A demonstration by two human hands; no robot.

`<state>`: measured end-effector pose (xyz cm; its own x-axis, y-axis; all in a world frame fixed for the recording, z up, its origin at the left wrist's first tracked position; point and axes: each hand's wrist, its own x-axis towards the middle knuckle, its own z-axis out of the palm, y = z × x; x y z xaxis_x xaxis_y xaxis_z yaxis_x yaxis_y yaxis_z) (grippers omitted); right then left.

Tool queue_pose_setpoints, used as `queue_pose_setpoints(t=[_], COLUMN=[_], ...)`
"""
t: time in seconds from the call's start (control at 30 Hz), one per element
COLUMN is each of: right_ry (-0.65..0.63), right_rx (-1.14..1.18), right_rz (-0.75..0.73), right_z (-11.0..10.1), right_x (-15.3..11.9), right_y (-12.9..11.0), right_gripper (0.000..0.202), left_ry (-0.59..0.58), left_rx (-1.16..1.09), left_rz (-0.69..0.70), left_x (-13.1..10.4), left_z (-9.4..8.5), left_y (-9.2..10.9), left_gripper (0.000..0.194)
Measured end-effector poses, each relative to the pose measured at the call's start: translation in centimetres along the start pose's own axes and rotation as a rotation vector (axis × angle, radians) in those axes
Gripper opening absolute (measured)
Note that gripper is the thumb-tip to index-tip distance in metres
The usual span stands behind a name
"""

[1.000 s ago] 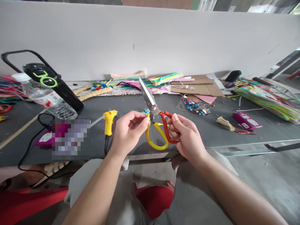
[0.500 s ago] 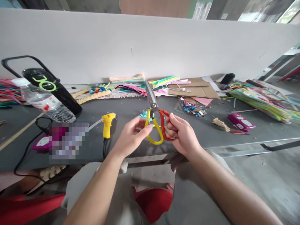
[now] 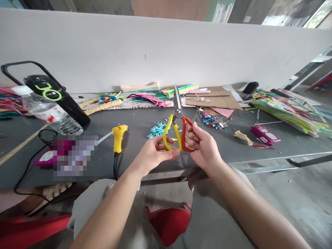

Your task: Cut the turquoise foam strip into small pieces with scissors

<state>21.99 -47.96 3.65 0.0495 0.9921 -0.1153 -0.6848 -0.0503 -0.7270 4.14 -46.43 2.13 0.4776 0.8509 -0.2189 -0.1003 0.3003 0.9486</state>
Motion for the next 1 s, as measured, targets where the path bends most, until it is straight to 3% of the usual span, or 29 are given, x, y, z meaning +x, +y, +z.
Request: queue_pose_setpoints(t=[0.2,0.43,1.0], right_ry=[0.004,0.006,0.181], right_rx=[-0.001,0.011,0.039], right_rz=[-0.021,-0.012,-0.081], right_z=[0.0,0.0,0.5], right_x=[0.0,0.0,-0.3], right_y=[-0.4,-0.6,0.8], right_gripper=[0.031,0.031,0.028], left_ry=[-0.027,0.026,0.074], left_rx=[0.102,0.143,0.135], left_rz=[-0.003,0.039,0.075], left_x=[-0.4,-0.6,0.1], left_z=[-0.6,-1.6,0.0], left_y=[0.8,1.6,-0.1], left_gripper=[0.036,0.034,0.034])
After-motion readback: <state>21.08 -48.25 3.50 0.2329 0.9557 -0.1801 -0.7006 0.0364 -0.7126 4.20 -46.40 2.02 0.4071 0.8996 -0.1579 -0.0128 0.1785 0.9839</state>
